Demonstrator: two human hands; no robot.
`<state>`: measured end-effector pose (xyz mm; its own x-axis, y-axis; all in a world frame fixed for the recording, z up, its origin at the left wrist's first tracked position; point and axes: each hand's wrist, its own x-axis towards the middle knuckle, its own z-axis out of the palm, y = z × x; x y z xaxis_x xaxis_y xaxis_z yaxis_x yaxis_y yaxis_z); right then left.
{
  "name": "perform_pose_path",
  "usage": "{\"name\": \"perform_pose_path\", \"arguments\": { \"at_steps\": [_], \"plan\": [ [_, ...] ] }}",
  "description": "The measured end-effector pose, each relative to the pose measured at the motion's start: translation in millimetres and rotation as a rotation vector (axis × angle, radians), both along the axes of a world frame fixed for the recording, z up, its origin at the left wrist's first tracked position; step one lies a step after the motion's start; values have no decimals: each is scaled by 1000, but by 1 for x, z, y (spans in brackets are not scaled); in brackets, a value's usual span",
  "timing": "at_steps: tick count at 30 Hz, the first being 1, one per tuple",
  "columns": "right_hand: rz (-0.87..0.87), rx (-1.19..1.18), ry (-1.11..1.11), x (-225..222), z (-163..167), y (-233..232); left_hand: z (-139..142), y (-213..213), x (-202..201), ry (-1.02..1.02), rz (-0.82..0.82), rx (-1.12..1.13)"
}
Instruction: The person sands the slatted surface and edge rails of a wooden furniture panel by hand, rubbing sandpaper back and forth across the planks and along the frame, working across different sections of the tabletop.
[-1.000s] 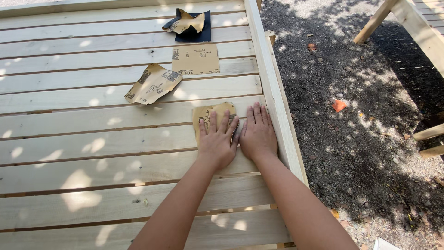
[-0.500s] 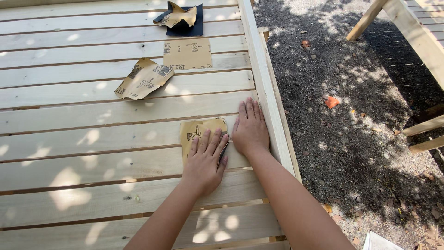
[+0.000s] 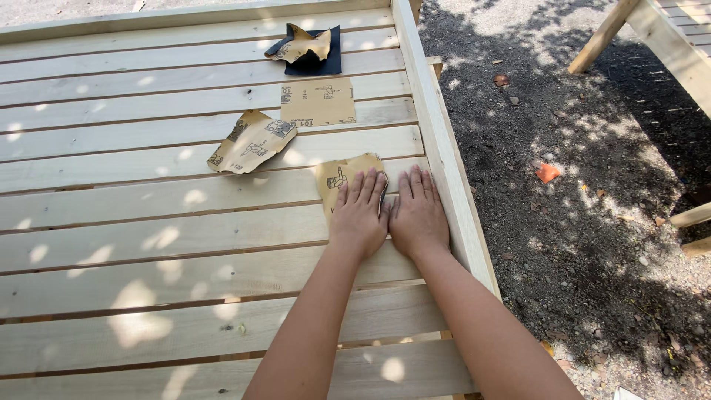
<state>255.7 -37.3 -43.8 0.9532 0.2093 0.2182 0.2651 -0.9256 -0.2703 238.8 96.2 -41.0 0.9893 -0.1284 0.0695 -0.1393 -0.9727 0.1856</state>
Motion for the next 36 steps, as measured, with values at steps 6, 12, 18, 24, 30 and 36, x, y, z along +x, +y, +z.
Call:
{"name": "perform_pose_path", "arguments": {
  "at_steps": [6, 12, 18, 24, 30, 36],
  "plan": [
    [-2, -9, -28, 0, -4, 1, 15, 8, -101, -53, -53, 16],
    [-9, -14, -4, 2, -8, 1, 34, -1, 31, 197, 69, 86],
    [-9, -12, 13, 5, -6, 1, 20, -4, 45, 54, 11, 54],
    [-5, -53, -22, 3, -6, 4, 6, 10, -87, 4, -112, -5],
    [-17, -8, 28, -1, -6, 4, 14, 7, -15, 79, -54, 48],
    [-14, 47, 5, -1, -2, 1, 16, -4, 54, 74, 40, 58]
  ]
}}
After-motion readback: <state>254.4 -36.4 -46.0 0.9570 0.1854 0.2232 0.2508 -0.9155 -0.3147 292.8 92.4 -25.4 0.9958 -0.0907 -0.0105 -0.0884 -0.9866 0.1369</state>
